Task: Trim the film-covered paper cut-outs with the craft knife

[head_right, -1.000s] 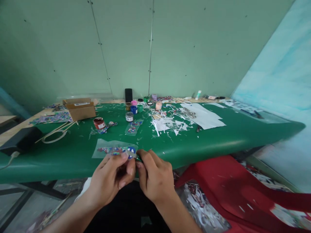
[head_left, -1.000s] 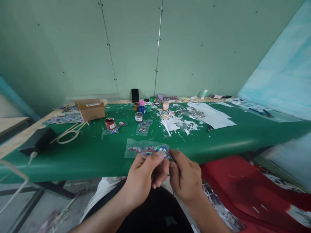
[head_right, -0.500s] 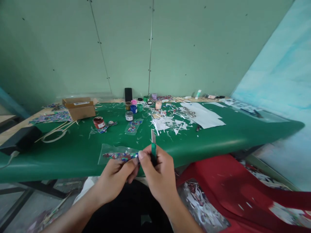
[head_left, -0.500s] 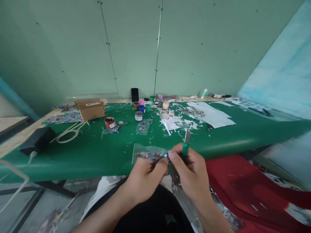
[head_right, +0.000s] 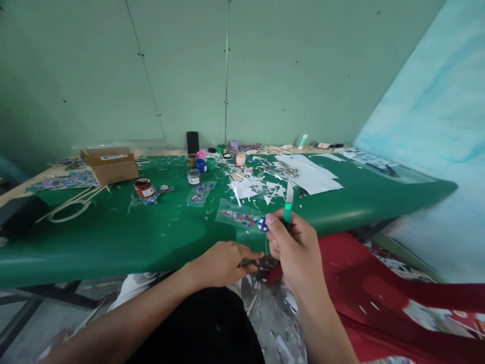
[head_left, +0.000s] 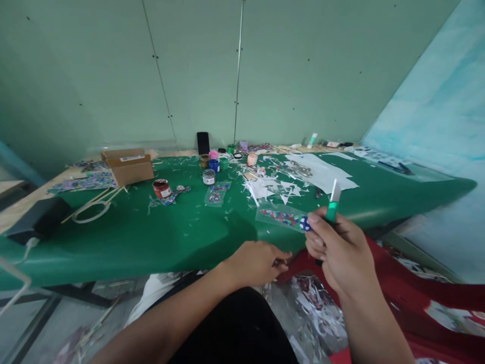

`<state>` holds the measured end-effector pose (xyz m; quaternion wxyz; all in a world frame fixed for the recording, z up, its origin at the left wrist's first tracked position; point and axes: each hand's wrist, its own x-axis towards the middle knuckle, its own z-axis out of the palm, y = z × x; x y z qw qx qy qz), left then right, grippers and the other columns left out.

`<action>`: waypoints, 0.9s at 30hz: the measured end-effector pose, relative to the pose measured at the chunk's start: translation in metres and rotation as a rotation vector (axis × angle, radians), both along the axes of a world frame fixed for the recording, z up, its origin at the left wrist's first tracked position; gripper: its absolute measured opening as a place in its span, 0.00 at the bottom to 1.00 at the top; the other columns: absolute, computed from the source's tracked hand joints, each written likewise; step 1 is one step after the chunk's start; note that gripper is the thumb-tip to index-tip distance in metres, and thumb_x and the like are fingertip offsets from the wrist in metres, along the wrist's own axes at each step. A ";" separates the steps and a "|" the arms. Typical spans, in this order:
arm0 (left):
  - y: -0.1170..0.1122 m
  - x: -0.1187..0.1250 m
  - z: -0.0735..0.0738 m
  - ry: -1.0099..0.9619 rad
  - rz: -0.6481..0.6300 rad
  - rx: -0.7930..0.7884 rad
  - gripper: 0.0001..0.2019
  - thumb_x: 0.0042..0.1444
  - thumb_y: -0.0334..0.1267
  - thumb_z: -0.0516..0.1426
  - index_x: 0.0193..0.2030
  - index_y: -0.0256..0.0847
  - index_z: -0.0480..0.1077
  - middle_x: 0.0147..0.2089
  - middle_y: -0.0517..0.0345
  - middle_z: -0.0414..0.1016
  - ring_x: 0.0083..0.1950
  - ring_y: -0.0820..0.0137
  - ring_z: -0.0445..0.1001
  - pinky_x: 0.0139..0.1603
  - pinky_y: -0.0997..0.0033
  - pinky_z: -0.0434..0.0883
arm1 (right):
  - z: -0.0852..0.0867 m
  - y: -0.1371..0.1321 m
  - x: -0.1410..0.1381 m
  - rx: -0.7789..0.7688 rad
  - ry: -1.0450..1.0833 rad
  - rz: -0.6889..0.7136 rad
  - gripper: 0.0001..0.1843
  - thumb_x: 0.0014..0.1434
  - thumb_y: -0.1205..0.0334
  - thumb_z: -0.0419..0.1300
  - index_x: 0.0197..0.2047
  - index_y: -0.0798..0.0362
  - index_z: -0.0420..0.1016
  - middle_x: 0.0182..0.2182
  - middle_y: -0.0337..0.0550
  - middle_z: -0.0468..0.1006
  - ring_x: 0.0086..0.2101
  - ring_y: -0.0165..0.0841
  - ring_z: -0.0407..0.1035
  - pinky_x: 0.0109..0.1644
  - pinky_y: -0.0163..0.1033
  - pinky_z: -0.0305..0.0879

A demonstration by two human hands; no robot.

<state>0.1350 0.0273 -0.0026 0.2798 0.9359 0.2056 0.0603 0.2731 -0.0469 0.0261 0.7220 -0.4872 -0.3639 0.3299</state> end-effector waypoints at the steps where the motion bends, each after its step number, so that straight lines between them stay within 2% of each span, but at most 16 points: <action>1: 0.001 0.000 -0.002 0.016 0.013 0.016 0.14 0.62 0.39 0.55 0.50 0.47 0.78 0.50 0.56 0.82 0.47 0.61 0.79 0.43 0.66 0.70 | 0.000 -0.001 0.000 -0.025 0.026 0.041 0.17 0.52 0.50 0.69 0.28 0.51 0.66 0.14 0.26 0.57 0.14 0.19 0.47 0.15 0.27 0.43; 3: 0.001 0.001 -0.004 0.037 0.044 0.037 0.13 0.61 0.46 0.56 0.40 0.44 0.81 0.40 0.55 0.84 0.41 0.60 0.80 0.39 0.66 0.69 | -0.001 -0.001 -0.001 -0.059 0.053 0.090 0.18 0.52 0.50 0.69 0.28 0.51 0.67 0.16 0.28 0.61 0.14 0.18 0.46 0.15 0.27 0.43; 5: -0.002 0.004 -0.008 0.057 0.083 0.062 0.21 0.60 0.52 0.55 0.28 0.41 0.80 0.29 0.53 0.82 0.35 0.60 0.79 0.34 0.67 0.67 | -0.002 -0.001 -0.002 -0.072 0.050 0.097 0.18 0.52 0.49 0.69 0.28 0.52 0.68 0.17 0.30 0.64 0.14 0.17 0.46 0.15 0.27 0.43; 6: -0.003 0.005 -0.010 0.060 0.090 0.071 0.24 0.61 0.54 0.53 0.25 0.40 0.78 0.27 0.53 0.80 0.34 0.61 0.79 0.33 0.67 0.66 | -0.003 -0.001 -0.003 -0.072 0.043 0.090 0.18 0.52 0.49 0.69 0.28 0.52 0.68 0.18 0.30 0.64 0.14 0.17 0.45 0.15 0.27 0.44; 8: -0.008 0.008 -0.016 0.056 0.059 0.071 0.24 0.65 0.50 0.50 0.27 0.40 0.78 0.30 0.53 0.81 0.36 0.62 0.79 0.33 0.68 0.66 | -0.003 0.000 -0.004 -0.064 0.027 0.076 0.18 0.51 0.49 0.69 0.28 0.52 0.68 0.16 0.27 0.59 0.14 0.18 0.44 0.15 0.27 0.43; 11: -0.015 0.010 -0.029 0.055 -0.075 0.037 0.11 0.63 0.38 0.54 0.41 0.47 0.79 0.40 0.61 0.83 0.43 0.67 0.79 0.36 0.73 0.68 | -0.004 0.000 -0.006 -0.047 0.002 0.063 0.19 0.51 0.49 0.69 0.27 0.51 0.66 0.15 0.24 0.50 0.15 0.19 0.43 0.15 0.26 0.41; 13: -0.017 0.010 -0.036 0.069 -0.136 0.020 0.13 0.59 0.33 0.56 0.47 0.52 0.78 0.42 0.65 0.83 0.45 0.68 0.79 0.38 0.74 0.68 | -0.005 -0.001 -0.006 -0.054 -0.009 0.054 0.19 0.52 0.49 0.68 0.27 0.51 0.66 0.15 0.24 0.49 0.15 0.19 0.42 0.16 0.27 0.41; 14: -0.018 0.011 -0.039 0.080 -0.139 0.020 0.13 0.58 0.34 0.58 0.47 0.53 0.78 0.42 0.65 0.84 0.44 0.67 0.80 0.38 0.74 0.69 | -0.005 -0.001 -0.006 -0.057 -0.014 0.049 0.18 0.53 0.50 0.68 0.27 0.51 0.65 0.15 0.24 0.49 0.15 0.19 0.42 0.16 0.27 0.41; 16: -0.017 0.010 -0.041 0.106 -0.090 0.034 0.08 0.57 0.42 0.60 0.41 0.47 0.80 0.39 0.58 0.84 0.43 0.61 0.80 0.38 0.69 0.70 | -0.007 -0.001 -0.005 -0.058 -0.030 0.039 0.18 0.53 0.50 0.68 0.27 0.51 0.65 0.15 0.23 0.48 0.15 0.19 0.42 0.16 0.27 0.40; 18: -0.015 0.009 -0.039 0.122 -0.011 0.054 0.17 0.60 0.49 0.56 0.33 0.41 0.80 0.37 0.50 0.83 0.43 0.54 0.80 0.39 0.63 0.70 | -0.008 -0.001 -0.005 -0.060 -0.058 0.033 0.19 0.52 0.49 0.69 0.27 0.51 0.65 0.15 0.23 0.48 0.15 0.19 0.42 0.16 0.27 0.40; 19: -0.014 0.007 -0.037 0.124 0.015 0.057 0.20 0.62 0.50 0.53 0.33 0.39 0.79 0.37 0.47 0.83 0.44 0.52 0.80 0.40 0.61 0.70 | -0.008 -0.001 -0.006 -0.066 -0.074 0.031 0.19 0.52 0.48 0.69 0.27 0.51 0.65 0.15 0.24 0.49 0.15 0.20 0.42 0.16 0.27 0.41; 21: -0.010 0.001 -0.032 0.117 0.014 0.037 0.19 0.66 0.44 0.49 0.39 0.38 0.78 0.43 0.46 0.82 0.48 0.53 0.79 0.44 0.60 0.70 | -0.007 -0.002 -0.007 -0.084 -0.115 0.021 0.18 0.54 0.49 0.67 0.28 0.51 0.66 0.15 0.24 0.50 0.15 0.20 0.44 0.17 0.28 0.42; 23: -0.006 -0.009 -0.025 0.114 -0.057 -0.004 0.12 0.64 0.37 0.53 0.49 0.41 0.75 0.50 0.50 0.80 0.51 0.57 0.78 0.46 0.63 0.71 | -0.007 -0.003 -0.008 -0.097 -0.166 0.006 0.17 0.56 0.49 0.66 0.28 0.51 0.66 0.15 0.25 0.50 0.16 0.21 0.45 0.17 0.28 0.43; 24: -0.005 -0.014 -0.022 0.122 -0.116 -0.045 0.13 0.60 0.35 0.56 0.51 0.42 0.74 0.52 0.51 0.79 0.51 0.59 0.78 0.45 0.66 0.71 | -0.007 -0.004 -0.007 -0.102 -0.191 -0.001 0.17 0.57 0.49 0.65 0.28 0.51 0.66 0.15 0.25 0.51 0.16 0.21 0.45 0.18 0.29 0.44; 26: -0.003 -0.025 -0.019 0.156 -0.281 -0.213 0.13 0.54 0.37 0.63 0.47 0.42 0.76 0.46 0.56 0.82 0.45 0.65 0.80 0.42 0.73 0.72 | -0.007 -0.004 -0.006 -0.106 -0.229 -0.005 0.16 0.58 0.49 0.64 0.29 0.50 0.66 0.14 0.25 0.51 0.16 0.22 0.46 0.17 0.29 0.44; 27: -0.003 -0.029 -0.019 0.182 -0.378 -0.365 0.11 0.53 0.38 0.64 0.43 0.41 0.78 0.42 0.58 0.82 0.43 0.66 0.80 0.40 0.74 0.72 | -0.008 -0.004 -0.005 -0.105 -0.242 -0.003 0.16 0.58 0.49 0.64 0.29 0.50 0.66 0.14 0.25 0.51 0.16 0.22 0.46 0.17 0.29 0.44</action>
